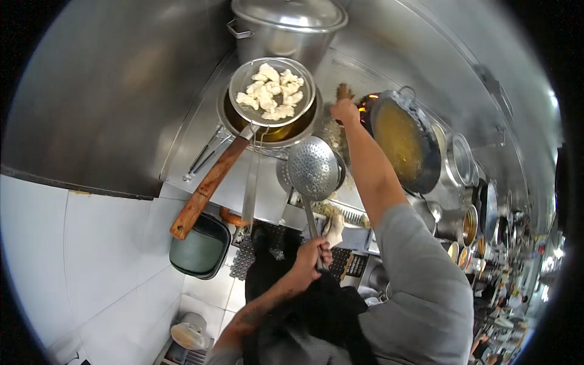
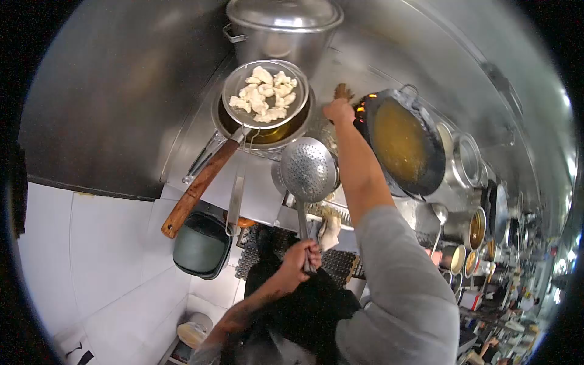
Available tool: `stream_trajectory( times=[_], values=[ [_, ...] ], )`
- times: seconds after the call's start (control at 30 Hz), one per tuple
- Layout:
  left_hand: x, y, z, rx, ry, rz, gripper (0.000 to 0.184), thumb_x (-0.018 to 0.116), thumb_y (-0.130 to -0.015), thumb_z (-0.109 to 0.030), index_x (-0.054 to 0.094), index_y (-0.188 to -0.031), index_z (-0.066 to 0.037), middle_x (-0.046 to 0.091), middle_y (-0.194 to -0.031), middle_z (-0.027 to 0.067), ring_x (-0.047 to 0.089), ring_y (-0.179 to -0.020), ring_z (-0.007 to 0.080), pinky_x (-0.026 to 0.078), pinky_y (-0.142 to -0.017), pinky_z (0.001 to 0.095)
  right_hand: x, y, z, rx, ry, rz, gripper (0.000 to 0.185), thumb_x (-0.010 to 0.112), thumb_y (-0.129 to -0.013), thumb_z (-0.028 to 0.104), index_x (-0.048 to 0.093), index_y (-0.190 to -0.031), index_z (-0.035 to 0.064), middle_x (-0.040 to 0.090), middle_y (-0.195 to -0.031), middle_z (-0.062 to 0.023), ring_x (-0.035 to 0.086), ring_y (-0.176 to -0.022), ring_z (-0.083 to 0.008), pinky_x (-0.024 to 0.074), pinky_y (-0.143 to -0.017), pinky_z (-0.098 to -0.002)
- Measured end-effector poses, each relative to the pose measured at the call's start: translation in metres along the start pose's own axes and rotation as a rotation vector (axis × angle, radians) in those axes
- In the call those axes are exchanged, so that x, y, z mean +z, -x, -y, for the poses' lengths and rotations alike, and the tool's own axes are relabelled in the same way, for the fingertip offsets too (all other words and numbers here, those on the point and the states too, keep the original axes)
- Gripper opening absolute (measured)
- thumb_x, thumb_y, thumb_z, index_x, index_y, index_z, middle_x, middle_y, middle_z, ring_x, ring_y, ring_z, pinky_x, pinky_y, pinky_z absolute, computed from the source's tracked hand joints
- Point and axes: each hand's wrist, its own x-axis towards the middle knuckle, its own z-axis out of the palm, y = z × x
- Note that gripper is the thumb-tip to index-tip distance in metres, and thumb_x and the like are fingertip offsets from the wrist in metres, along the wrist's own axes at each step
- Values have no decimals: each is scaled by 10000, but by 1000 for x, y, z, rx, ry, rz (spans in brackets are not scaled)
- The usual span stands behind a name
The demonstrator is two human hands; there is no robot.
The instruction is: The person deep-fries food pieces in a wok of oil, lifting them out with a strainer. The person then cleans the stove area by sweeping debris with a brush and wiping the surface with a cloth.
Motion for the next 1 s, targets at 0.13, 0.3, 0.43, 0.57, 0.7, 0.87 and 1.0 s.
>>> stream_trajectory(
  times=[0.13, 0.3, 0.43, 0.57, 0.7, 0.87, 1.0],
  values=[
    [4, 14, -4, 67, -79, -44, 136, 486, -856, -146, 412, -748, -105, 403, -623, -10, 374, -493, 80, 336, -422, 226, 13, -14, 3, 49, 214, 51, 314, 515, -788, 216, 645, -999, 23, 589, -1132, -178, 575, -1051, -311, 478, -859, -406],
    [-10, 7, -18, -13, -116, 38, 149, 505, -843, -146, 414, -729, -114, 407, -624, -17, 377, -493, 83, 340, -435, 235, 4, 134, -29, -290, 507, 155, 290, 504, -735, 154, 635, -944, 1, 624, -1007, -212, 616, -950, -329, 499, -810, -427],
    [-10, 10, -19, 32, -124, 52, 162, 500, -812, -132, 418, -676, -100, 406, -598, -4, 391, -484, 98, 345, -432, 246, -18, 210, -75, -196, 519, 345, 287, 531, -700, 152, 641, -935, 31, 630, -971, -221, 620, -917, -356, 505, -772, -442],
    [-15, 4, -27, -38, -135, 86, 157, 515, -824, -151, 433, -703, -93, 421, -610, 4, 404, -489, 107, 358, -433, 252, -54, 265, -86, -151, 728, 572, 259, 524, -703, 148, 661, -899, 50, 641, -943, -206, 621, -912, -354, 506, -766, -432],
    [-29, -13, -31, 109, -373, 22, 189, 564, -857, -234, 458, -872, -79, 496, -678, 48, 456, -507, 147, 402, -424, 286, -48, 262, -101, -209, 596, 345, 289, 546, -703, 179, 668, -930, 48, 651, -979, -162, 633, -917, -309, 520, -748, -390],
    [-30, -45, -74, 172, -898, -45, 228, 475, -918, -252, 444, -1003, -42, 580, -770, 121, 530, -544, 184, 454, -436, 306, -29, 297, -139, -239, 754, 359, 278, 562, -726, 213, 668, -947, 80, 651, -1018, -132, 632, -947, -251, 520, -717, -379],
    [6, -42, -123, 79, -996, -53, 332, 398, -953, -317, 473, -997, 3, 595, -805, 153, 548, -579, 192, 475, -477, 281, -55, 326, -138, -168, 711, 291, 260, 590, -732, 226, 669, -932, 81, 657, -949, -144, 636, -919, -254, 516, -724, -374]
  ],
)
